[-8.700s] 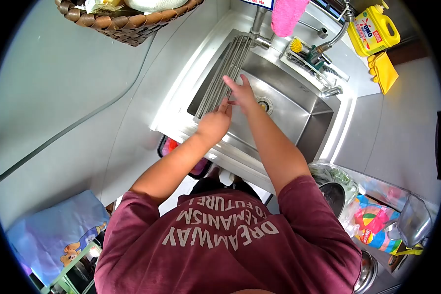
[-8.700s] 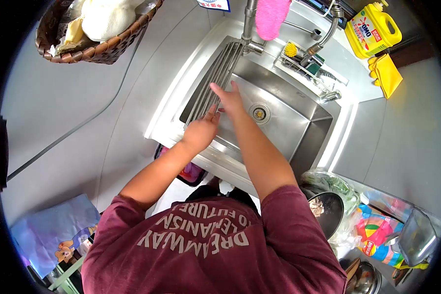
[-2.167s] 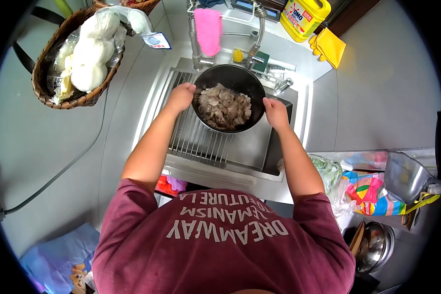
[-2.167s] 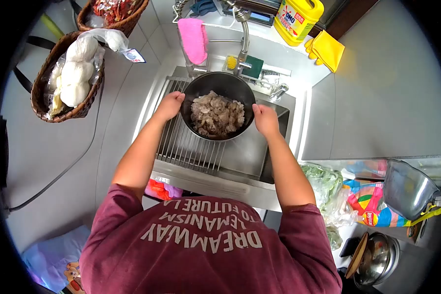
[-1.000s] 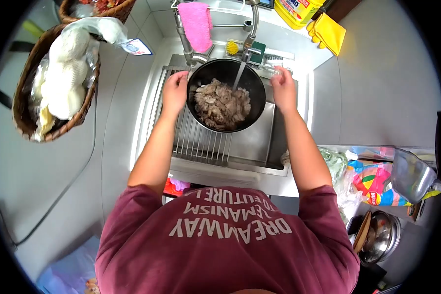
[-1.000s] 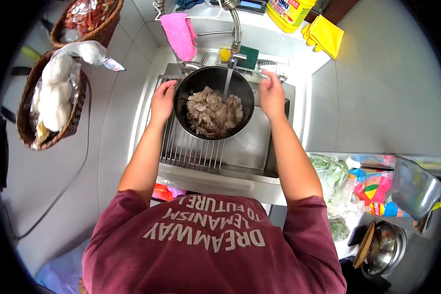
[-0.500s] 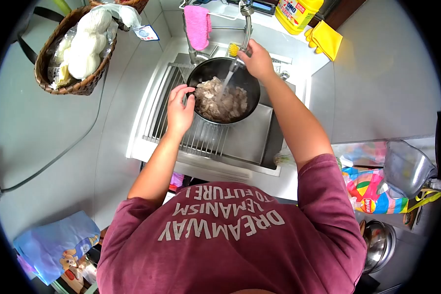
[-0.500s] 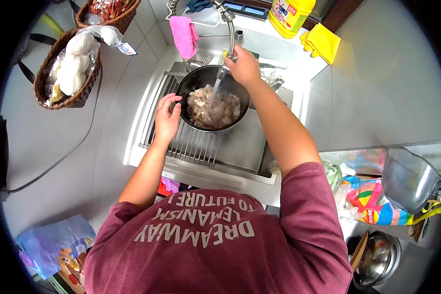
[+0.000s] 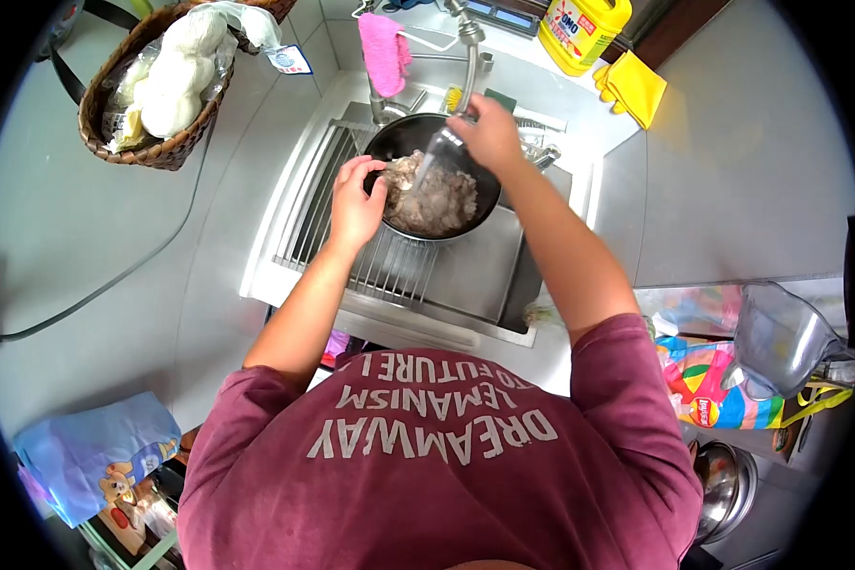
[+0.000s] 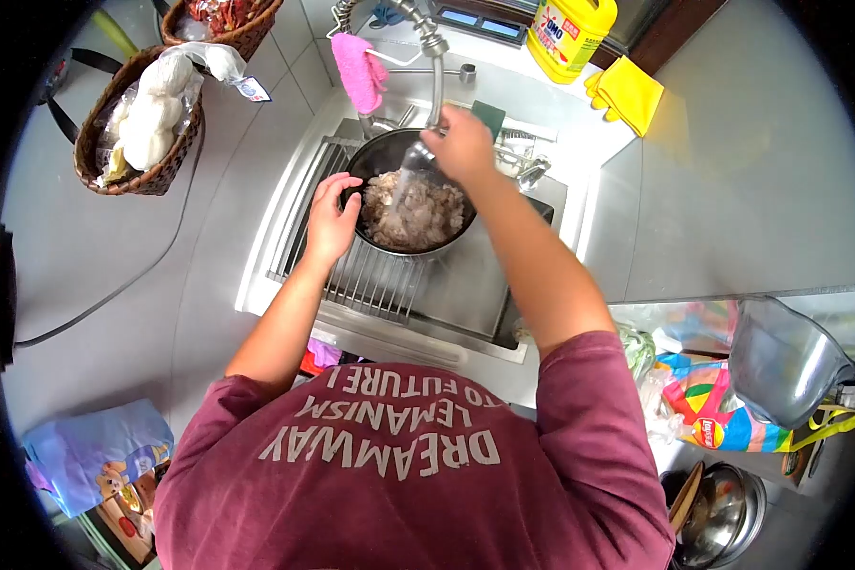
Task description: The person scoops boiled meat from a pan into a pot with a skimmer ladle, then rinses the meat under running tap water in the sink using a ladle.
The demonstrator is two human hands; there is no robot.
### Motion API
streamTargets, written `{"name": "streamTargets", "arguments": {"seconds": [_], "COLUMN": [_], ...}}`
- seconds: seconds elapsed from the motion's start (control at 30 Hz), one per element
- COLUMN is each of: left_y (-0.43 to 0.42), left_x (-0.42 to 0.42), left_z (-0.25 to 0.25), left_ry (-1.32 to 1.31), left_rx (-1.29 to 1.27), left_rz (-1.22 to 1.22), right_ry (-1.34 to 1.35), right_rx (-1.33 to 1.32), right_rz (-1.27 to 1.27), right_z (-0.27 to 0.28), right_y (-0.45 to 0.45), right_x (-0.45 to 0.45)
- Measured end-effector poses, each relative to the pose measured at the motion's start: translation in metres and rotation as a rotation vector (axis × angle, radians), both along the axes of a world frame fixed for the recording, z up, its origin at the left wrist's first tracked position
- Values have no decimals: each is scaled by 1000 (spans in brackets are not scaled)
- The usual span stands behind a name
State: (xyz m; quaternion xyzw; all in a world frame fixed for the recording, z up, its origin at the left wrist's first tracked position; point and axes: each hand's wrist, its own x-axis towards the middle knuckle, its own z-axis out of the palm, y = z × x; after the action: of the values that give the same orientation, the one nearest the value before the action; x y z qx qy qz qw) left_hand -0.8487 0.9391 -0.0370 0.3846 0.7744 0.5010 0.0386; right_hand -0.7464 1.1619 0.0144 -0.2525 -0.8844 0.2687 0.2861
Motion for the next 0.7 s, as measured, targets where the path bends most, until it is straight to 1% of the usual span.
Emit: {"name": "streamTargets", "arguments": {"seconds": [0.03,0.07,0.1,0.23,0.33,0.37,0.47,0.5,0.57,0.6,0.7], "left_y": [2,3,5,1,-4,-6,-10,-11,-12,-11,-9], "left_x": [0,1,2,4,2,2,-2,-3,-4,-3,0], "left_z": [-1,-3,-3,-4,0,1,0,-1,-3,-1,6], "left_ry": [81,87,94,111,59,34,54,92,168,131,38], "left_rx": [10,5,1,-20,-28,-32,-30,-26,-18,-4,24], "left_rz": [-10,-12,-15,-9,9,19,23,24,22,19,8], "right_ry": [33,66,45,65,-3,-33,107,80,157,196,209], "right_rx": [44,87,161,320,153,133,52,21,-62,-103,-109], "right_rz": [-1,-2,-7,-109,-114,-86,-18,-17,-18,-20,12], "right_z": [-3,-7,-9,-14,-8,-3,1,1,-2,-1,1], "right_y": [-14,-26,-34,-20,2,8,17,18,17,15,14], "right_x": [-1,-2,-4,-5,-2,-1,-4,-4,-2,0,11]}}
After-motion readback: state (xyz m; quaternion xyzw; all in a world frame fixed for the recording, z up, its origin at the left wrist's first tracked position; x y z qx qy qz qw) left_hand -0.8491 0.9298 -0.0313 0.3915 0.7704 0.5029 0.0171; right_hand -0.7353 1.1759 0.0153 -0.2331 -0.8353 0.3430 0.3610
